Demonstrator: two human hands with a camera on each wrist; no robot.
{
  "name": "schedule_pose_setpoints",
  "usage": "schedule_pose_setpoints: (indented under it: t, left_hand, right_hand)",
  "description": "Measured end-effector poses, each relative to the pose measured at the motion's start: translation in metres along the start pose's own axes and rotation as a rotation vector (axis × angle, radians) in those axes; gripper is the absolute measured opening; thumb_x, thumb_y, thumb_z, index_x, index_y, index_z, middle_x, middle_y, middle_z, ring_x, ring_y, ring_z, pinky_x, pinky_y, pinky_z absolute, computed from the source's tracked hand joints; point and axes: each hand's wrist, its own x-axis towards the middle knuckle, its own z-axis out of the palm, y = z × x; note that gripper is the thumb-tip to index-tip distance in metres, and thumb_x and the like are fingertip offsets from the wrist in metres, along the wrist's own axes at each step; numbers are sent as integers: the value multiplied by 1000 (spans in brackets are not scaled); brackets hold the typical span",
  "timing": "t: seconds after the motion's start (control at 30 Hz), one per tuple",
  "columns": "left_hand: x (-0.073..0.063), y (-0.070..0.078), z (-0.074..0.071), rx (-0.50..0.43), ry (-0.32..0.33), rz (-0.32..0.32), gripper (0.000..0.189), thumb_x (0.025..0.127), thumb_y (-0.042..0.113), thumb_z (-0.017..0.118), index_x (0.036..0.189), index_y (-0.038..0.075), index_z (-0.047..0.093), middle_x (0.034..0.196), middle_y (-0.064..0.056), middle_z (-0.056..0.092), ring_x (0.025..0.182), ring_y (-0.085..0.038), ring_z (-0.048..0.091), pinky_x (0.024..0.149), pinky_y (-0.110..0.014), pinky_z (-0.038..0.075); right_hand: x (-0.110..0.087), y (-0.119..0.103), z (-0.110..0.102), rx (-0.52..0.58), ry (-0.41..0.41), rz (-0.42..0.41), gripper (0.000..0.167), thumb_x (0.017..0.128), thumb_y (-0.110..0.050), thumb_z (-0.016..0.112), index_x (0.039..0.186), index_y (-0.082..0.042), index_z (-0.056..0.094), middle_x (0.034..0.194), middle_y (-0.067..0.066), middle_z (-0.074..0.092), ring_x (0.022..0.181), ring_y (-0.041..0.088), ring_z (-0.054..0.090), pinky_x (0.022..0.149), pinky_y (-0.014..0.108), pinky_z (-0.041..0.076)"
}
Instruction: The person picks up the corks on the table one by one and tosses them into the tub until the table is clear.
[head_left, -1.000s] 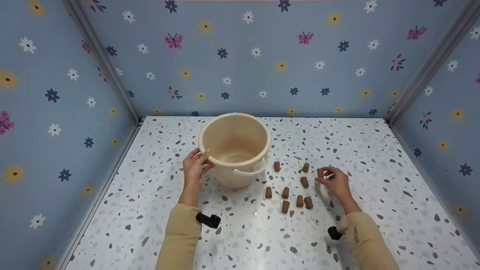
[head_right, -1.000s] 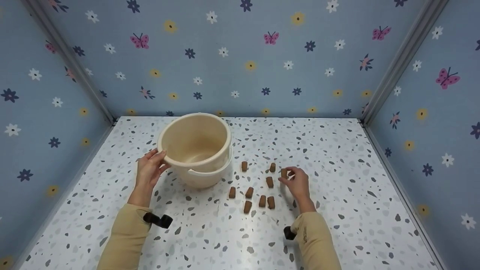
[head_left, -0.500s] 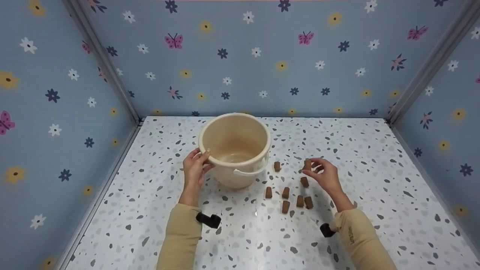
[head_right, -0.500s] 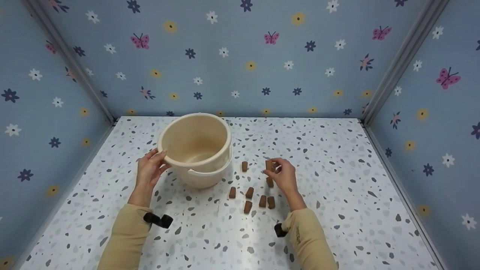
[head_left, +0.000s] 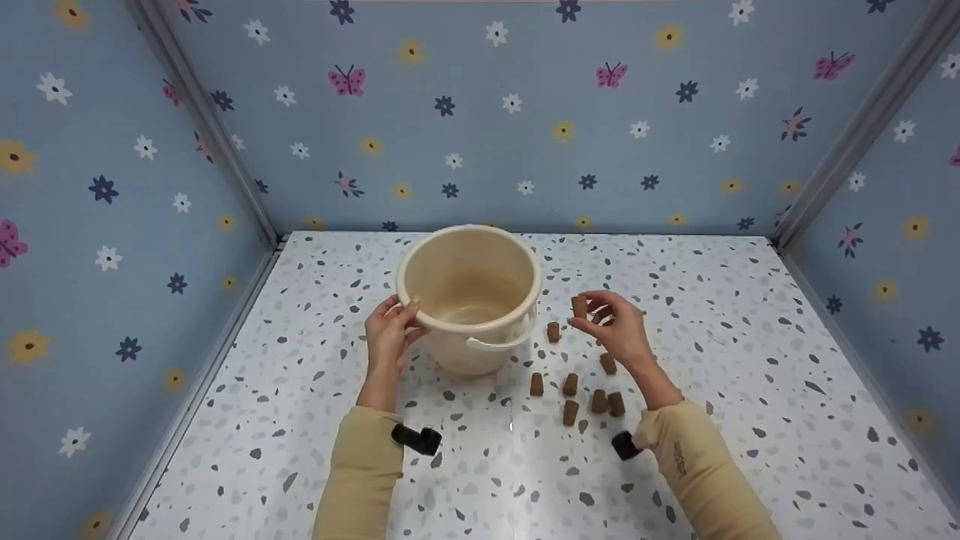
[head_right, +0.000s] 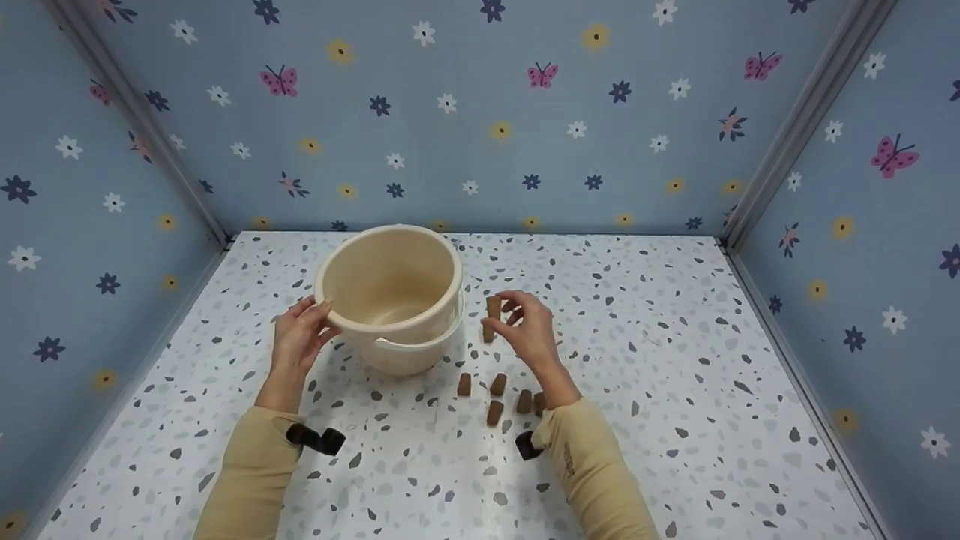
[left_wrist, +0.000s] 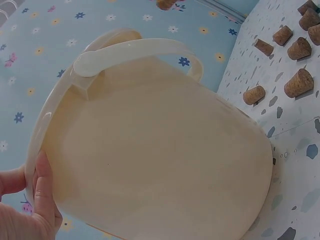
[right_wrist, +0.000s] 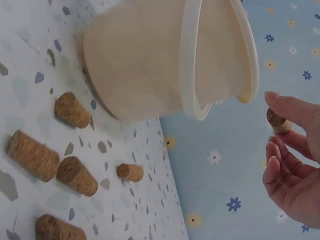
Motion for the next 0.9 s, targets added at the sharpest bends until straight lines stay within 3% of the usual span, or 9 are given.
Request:
schedule_pose_setpoints:
  t: [0.27, 0.4, 0.63, 0.9]
  left_hand:
    - [1, -2, -2, -7, -5, 5, 41, 83, 5, 60, 119, -4, 43, 89, -12, 54, 58, -12, 56, 54, -26, 52]
    - [1, -2, -2, -18, -17, 11, 43, 83, 4, 60, 120, -5, 42, 86, -10, 53, 57, -11, 56, 53, -26, 52]
    - [2, -3, -1, -22, -9, 31, 35, 83, 3, 59, 115, -3, 45, 85, -11, 55, 56, -13, 56, 52, -26, 52]
    - [2, -2, 0, -7, 5, 9, 36, 84, 5, 60, 117, 0, 46, 98, -18, 53, 60, -14, 57, 55, -27, 52]
  right_hand:
    - [10, -53, 10, 59, -30, -51, 37, 72, -6, 72, 104, 4, 59, 85, 18, 58, 69, 27, 55, 58, 31, 46]
    - [18, -62, 16, 68, -45, -74, 36, 72, -9, 73, 104, 3, 60, 83, 15, 58, 68, 21, 55, 58, 29, 46]
    - [37, -49, 33, 34, -71, -74, 39, 71, -16, 75, 105, -5, 61, 84, 5, 57, 69, 15, 54, 61, 28, 47]
    - [49, -61, 48, 73, -102, -116, 38, 71, -12, 74, 105, -2, 60, 84, 8, 58, 68, 15, 54, 60, 30, 48]
